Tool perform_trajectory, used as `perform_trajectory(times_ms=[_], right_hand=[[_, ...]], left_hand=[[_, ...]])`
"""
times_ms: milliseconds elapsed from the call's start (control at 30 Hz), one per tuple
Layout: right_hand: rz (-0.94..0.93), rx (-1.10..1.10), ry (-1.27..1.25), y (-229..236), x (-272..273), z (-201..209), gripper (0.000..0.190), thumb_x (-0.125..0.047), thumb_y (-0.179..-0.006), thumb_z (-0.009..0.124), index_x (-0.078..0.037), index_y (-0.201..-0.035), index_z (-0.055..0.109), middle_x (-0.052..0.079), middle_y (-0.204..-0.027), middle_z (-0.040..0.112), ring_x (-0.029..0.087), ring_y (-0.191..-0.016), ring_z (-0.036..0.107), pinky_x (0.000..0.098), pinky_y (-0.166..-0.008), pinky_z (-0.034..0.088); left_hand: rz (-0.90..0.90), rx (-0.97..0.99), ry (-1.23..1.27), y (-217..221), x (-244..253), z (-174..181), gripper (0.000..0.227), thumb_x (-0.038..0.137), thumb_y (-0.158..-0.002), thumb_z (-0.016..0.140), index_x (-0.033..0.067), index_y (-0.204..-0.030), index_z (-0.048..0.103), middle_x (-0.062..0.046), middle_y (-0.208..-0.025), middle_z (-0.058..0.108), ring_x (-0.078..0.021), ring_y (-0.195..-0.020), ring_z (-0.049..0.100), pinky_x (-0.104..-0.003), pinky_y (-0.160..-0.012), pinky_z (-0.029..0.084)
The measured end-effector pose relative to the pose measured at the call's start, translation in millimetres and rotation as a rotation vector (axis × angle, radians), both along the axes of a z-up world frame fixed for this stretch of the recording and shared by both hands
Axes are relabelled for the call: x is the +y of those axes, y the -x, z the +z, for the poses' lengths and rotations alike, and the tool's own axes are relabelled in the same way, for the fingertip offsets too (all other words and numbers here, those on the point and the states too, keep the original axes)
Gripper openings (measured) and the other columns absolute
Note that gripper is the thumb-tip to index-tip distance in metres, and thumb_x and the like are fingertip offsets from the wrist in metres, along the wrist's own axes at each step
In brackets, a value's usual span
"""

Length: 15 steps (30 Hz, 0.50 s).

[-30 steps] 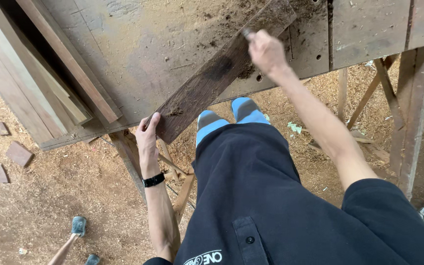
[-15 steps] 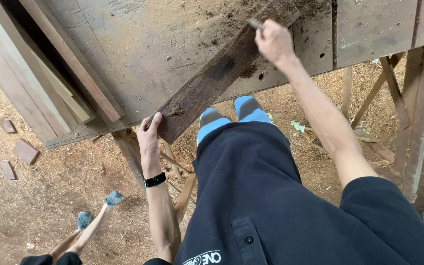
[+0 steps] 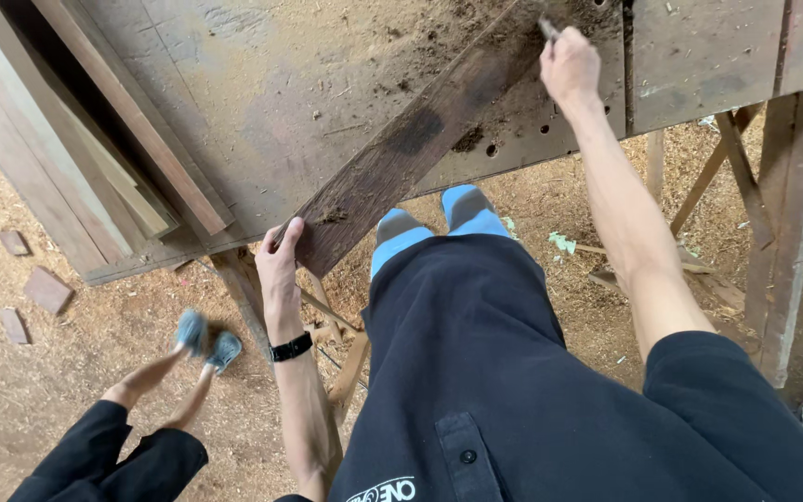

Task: The person sands a piece of wood on a workbench using a sanding block, turning it over several times and cleaning the dust with a brush.

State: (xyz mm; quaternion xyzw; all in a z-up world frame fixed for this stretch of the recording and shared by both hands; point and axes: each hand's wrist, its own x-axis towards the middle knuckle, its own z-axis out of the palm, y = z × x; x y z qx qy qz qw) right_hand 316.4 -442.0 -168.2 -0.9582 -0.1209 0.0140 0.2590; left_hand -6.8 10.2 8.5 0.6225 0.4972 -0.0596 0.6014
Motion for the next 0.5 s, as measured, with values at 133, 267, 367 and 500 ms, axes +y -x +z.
perform_trajectory(times_ms=[133,267,367,500], right_hand=[[0.073,0.059,-0.052,12,18,15,0.024,-0.014,-0.108,0.062,-0.002,-0.087,0.063,0.008,-0.074,0.063,0.010,-0.050,0.050,0.0265,-0.039,0.041],[0.200,0.101,0.054,-7,30,13,0.022,-0.011,-0.106,0.061,-0.002,-0.085,0.060,0.007,-0.072,0.060,0.012,-0.050,0.051,0.0271,-0.039,0.044],[0.218,-0.251,0.239,-46,-3,17,0.027,-0.017,-0.101,0.065,-0.010,-0.075,0.061,0.004,-0.078,0.063,0.009,-0.063,0.058,0.0286,-0.056,0.052],[0.199,0.185,0.145,-36,15,28,0.025,-0.017,-0.107,0.061,-0.005,-0.086,0.060,0.009,-0.075,0.062,0.018,-0.058,0.056,0.0323,-0.051,0.050]], left_hand=[[0.000,-0.029,-0.010,-4,-2,13,0.056,0.046,-0.082,0.084,0.0026,-0.114,0.074,0.000,-0.092,0.066,-0.0125,-0.086,0.055,-0.033,-0.081,0.042],[-0.050,-0.011,-0.107,-9,-9,32,0.068,0.062,-0.081,0.075,0.0064,-0.120,0.070,0.000,-0.109,0.071,-0.0117,-0.108,0.061,-0.037,-0.097,0.042],[-0.026,-0.022,-0.156,-6,-17,39,0.080,0.073,-0.085,0.064,-0.0004,-0.116,0.071,-0.009,-0.103,0.065,-0.0201,-0.099,0.054,-0.046,-0.096,0.043],[0.023,-0.105,-0.166,9,-17,31,0.076,0.075,-0.103,0.047,0.0015,-0.120,0.048,0.005,-0.105,0.043,-0.0101,-0.100,0.043,-0.041,-0.086,0.038]])
